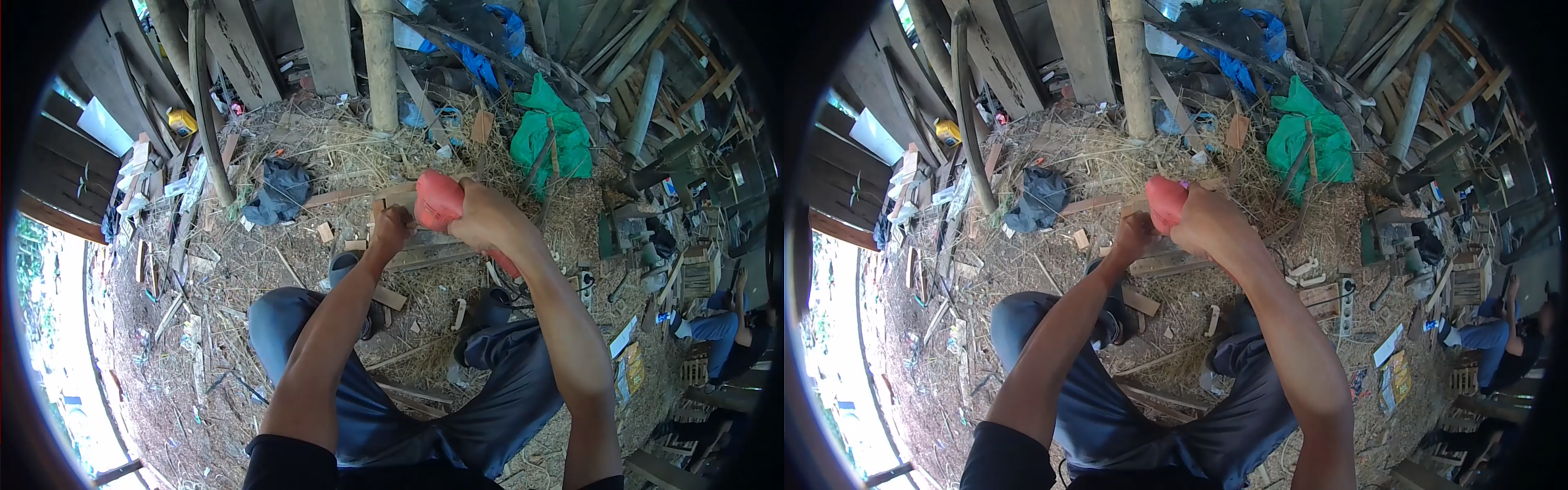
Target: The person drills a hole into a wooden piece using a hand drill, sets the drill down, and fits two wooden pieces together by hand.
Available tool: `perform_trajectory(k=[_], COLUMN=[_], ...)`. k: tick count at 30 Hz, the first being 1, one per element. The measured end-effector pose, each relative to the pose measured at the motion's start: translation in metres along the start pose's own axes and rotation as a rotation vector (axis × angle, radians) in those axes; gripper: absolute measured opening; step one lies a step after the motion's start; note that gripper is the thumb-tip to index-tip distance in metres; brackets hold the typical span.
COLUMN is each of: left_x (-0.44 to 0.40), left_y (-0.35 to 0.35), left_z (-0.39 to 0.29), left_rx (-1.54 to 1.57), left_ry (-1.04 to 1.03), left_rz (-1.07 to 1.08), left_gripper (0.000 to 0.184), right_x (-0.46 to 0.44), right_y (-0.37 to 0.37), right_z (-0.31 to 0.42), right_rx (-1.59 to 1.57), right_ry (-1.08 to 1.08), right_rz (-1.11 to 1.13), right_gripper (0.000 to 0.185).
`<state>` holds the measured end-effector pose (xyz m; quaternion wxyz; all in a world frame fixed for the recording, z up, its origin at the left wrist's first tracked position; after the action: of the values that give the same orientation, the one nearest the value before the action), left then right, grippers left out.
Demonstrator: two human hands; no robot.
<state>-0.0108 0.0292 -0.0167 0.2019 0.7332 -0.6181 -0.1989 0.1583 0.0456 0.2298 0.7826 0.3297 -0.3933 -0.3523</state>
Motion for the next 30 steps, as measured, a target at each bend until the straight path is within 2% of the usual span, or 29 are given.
perform_trajectory(k=[2,5,9,12,14,21,26,30], left_x=[-0.003,-0.002,0.0,-0.001,-0.001,-0.005,-0.012,0.001], left_y=[-0.006,-0.005,0.001,0.003,0.005,-0.004,-0.011,0.0], left_z=[0.009,0.006,-0.002,-0.006,-0.01,0.003,0.027,-0.002], left_rx=[-0.019,-0.026,0.013,0.013,-0.038,-0.074,-0.074,-0.145], left_ry=[-0.059,-0.085,-0.029,-0.068,-0.023,-0.046,-0.001,0.04], left_rz=[-0.023,-0.031,-0.001,-0.038,-0.014,-0.072,-0.033,-0.053], left_gripper=[0.022,0.021,0.022,0.022,0.019,0.015,0.023,0.027], right_x=[0.003,-0.003,0.002,0.003,0.004,0.009,0.016,0.032], right_y=[0.004,-0.004,0.001,0.003,0.001,-0.001,0.011,0.03], right_z=[0.005,-0.004,-0.003,-0.003,-0.001,0.006,0.011,0.007], right_rx=[0.042,0.013,-0.025,0.004,0.084,0.099,0.035,-0.03], right_ry=[-0.054,-0.02,-0.029,-0.02,0.01,0.058,0.073,0.107], right_rz=[0.05,-0.003,0.013,0.001,-0.02,-0.017,-0.065,-0.093], right_gripper=[0.056,0.047,0.05,0.053,0.054,0.051,0.049,0.05])
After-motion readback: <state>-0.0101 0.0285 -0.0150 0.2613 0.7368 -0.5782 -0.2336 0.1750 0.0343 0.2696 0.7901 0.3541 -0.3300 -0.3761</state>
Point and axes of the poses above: each hand's wrist, its own x-axis away from the middle knuckle, its own y-axis out of the back of the hand, z = x × y, the point moved 2 cm from there along -x, towards the middle knuckle, and after that the axes turned 2 degrees about y, right-handed, at the moved point
